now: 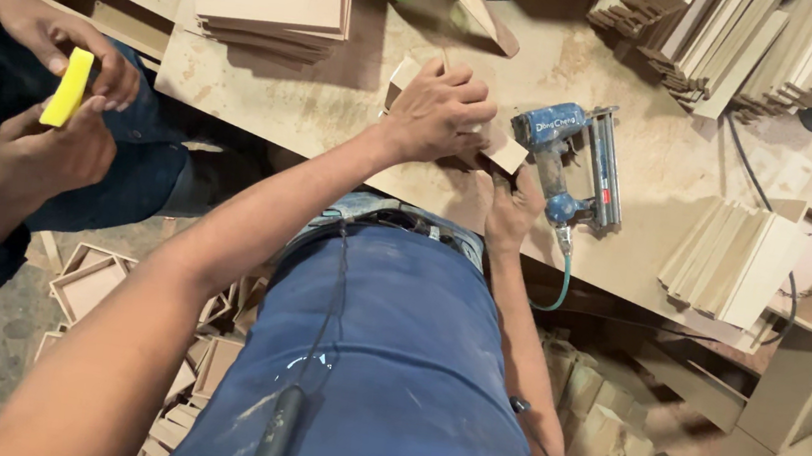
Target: The person assembles small wooden boxes by aligning pre-cut wooden pieces and securing them with a pneumatic nail gun. They repeatedly pick up pieces, position them into a rectangular frame, and fasten the joints before stacking the completed boxes.
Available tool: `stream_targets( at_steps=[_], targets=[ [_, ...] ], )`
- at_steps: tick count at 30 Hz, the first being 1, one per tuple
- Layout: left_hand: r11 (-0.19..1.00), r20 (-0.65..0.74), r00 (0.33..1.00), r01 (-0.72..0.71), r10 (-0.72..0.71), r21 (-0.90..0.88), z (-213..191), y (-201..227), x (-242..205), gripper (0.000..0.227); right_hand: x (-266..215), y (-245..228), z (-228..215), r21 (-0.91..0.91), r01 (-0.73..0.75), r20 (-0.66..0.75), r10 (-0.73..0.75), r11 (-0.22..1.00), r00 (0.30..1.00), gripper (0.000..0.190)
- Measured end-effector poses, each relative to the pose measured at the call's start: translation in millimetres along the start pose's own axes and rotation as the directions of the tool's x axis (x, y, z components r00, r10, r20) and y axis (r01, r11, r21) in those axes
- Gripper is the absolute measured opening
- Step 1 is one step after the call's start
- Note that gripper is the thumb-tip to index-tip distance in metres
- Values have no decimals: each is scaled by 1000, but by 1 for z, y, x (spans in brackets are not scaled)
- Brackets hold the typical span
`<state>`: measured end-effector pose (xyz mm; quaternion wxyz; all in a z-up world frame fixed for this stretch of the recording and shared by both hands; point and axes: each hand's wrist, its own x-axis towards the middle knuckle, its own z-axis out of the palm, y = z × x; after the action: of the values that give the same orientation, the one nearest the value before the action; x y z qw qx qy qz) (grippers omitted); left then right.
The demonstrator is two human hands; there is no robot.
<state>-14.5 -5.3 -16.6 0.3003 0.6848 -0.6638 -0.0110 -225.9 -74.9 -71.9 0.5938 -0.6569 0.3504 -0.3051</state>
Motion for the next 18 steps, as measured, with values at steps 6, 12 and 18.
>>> stream_targets(
  at_steps=[6, 12, 18],
  targets=[
    [1000, -29, 1000, -11, 11, 21, 1, 3, 0, 28, 27, -37, -32, -501, 111, 236, 13, 858, 972, 25],
    [998, -103, 993, -47, 51, 49, 9, -2, -4, 17, 94, -121, -82, -703, 411, 106, -485, 581, 868, 24],
    [997, -101, 994, -43, 50, 67, 10, -1, -5, 18, 68, -98, -45, -645, 300, 46, -357, 702, 933, 26]
  ],
)
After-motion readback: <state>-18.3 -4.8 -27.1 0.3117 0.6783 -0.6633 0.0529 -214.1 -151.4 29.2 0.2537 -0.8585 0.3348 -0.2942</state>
